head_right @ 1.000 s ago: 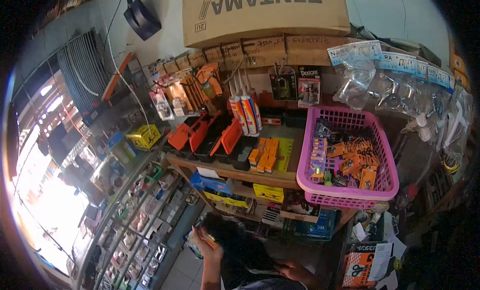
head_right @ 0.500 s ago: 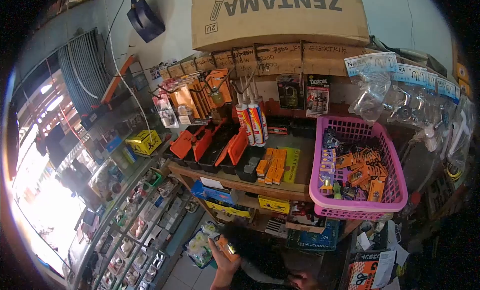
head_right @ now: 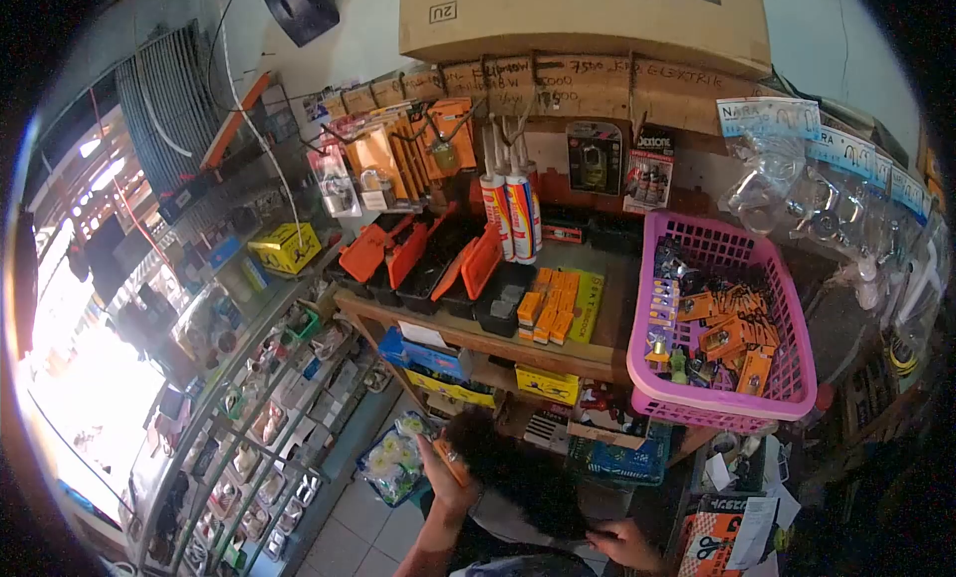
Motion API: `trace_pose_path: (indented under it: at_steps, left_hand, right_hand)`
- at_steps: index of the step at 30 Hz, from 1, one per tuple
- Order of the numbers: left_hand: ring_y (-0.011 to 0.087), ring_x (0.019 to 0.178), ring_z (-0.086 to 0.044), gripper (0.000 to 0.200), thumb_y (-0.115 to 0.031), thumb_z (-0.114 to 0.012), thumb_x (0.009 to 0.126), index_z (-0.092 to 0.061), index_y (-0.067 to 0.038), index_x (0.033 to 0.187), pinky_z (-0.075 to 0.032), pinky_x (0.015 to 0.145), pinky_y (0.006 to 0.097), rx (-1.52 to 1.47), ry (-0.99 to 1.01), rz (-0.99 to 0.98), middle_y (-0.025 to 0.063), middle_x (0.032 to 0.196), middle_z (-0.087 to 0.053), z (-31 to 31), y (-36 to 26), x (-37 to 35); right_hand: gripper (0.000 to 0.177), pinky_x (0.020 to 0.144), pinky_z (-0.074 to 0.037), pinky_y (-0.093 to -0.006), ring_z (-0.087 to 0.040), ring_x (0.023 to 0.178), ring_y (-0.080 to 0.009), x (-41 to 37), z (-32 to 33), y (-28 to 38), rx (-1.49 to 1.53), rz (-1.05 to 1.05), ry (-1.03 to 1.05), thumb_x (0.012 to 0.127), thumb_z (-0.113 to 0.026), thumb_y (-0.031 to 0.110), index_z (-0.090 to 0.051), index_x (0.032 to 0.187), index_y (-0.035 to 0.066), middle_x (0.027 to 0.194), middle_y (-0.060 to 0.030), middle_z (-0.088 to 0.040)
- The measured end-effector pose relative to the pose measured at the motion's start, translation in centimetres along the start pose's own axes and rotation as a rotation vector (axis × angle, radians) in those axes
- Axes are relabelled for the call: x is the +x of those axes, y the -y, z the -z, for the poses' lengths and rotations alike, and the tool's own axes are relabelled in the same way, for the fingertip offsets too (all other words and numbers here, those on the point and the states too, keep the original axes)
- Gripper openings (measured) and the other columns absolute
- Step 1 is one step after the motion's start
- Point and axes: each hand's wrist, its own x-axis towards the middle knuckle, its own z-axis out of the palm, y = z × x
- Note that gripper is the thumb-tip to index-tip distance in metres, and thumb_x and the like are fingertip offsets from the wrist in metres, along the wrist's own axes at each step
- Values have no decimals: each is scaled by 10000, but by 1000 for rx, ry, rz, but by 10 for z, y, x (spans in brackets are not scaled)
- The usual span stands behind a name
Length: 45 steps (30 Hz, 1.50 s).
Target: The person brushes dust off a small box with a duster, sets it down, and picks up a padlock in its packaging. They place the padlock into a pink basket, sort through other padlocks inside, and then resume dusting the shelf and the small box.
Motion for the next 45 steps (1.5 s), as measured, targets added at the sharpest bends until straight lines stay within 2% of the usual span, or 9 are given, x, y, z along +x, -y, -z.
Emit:
trace_pose_path:
  at_steps: [9, 13, 15, 19, 20, 23, 33, 35, 45]
  left_hand:
    - [401, 1223, -495, 838, -718, -233, 924, -399, -56, 1411, -353, 1056, 561, -27, -300, -26, 177, 1342, -516, 6, 6, 3]
    - [363, 1260, -485, 801, -678, -221, 947, -380, -57, 1427, -339, 1107, 479, -111, 259, 95, 185, 1393, -483, 5, -2, 8]
    - [399, 1264, -470, 820, -691, -227, 937, -367, -47, 1424, -319, 1085, 578, 63, -246, -24, 196, 1413, -455, -3, 2, 2]
    - [337, 1271, -479, 723, -615, -207, 977, -448, -66, 1381, -336, 1107, 490, -127, 208, 103, 159, 1388, -494, -10, -9, 1]
    - [333, 1250, -494, 716, -616, -214, 976, -449, -73, 1378, -335, 1102, 493, 677, 34, -131, 150, 1377, -508, -2, -3, 0]
    - [303, 1244, -504, 674, -595, -257, 983, -462, -81, 1368, -359, 1080, 500, -30, -214, 44, 115, 1366, -525, -5, -4, 7]
    - [306, 1224, -522, 678, -570, -250, 994, -453, -44, 1370, -382, 1067, 476, -91, 308, 159, 146, 1372, -514, -18, -3, 17]
    - [367, 1260, -480, 738, -625, -268, 966, -450, -36, 1371, -359, 1076, 503, 164, -199, -24, 192, 1375, -499, -24, 4, 18]
    - [388, 1244, -485, 798, -686, -227, 939, -421, -60, 1394, -355, 1072, 530, 35, -126, 152, 198, 1390, -473, -29, 15, 29]
  right_hand:
    - [279, 614, -469, -233, -590, 742, -79, -1, 3, 0, -33, -34, 60, 925, -631, 78, -646, 1183, -29, 886, -61, -683]
    - [259, 622, -464, -227, -556, 731, -69, -3, -8, 5, 35, -13, 5, 928, -630, 67, -655, 1170, -22, 827, -14, -635]
    - [259, 634, -471, -233, -556, 739, -68, -3, -9, 6, -9, -72, 19, 929, -628, 62, -655, 1172, -23, 829, -13, -634]
    - [177, 656, -477, -277, -590, 701, -93, -2, -14, 11, 96, -24, -26, 919, -647, 149, -705, 966, -11, 778, -45, -677]
    - [177, 656, -477, -277, -590, 701, -93, 0, -13, 10, 99, -23, -29, 919, -647, 149, -705, 966, -11, 778, -45, -677]
    - [175, 646, -483, -278, -598, 699, -96, 1, -12, 5, 25, -2, -109, 916, -648, 137, -702, 978, -17, 768, -48, -676]
    - [165, 560, -448, -223, -560, 628, -58, -9, -8, 18, 6, 3, -102, 914, -662, 108, -696, 921, -54, 714, -31, -650]
    - [174, 557, -443, -219, -558, 619, -58, -13, -5, 31, -78, 51, -110, 913, -666, 117, -703, 930, -52, 707, -31, -650]
    - [278, 620, -480, -250, -599, 709, -80, -29, -12, 50, 45, 11, -150, 915, -638, 88, -647, 1147, -66, 807, -76, -685]
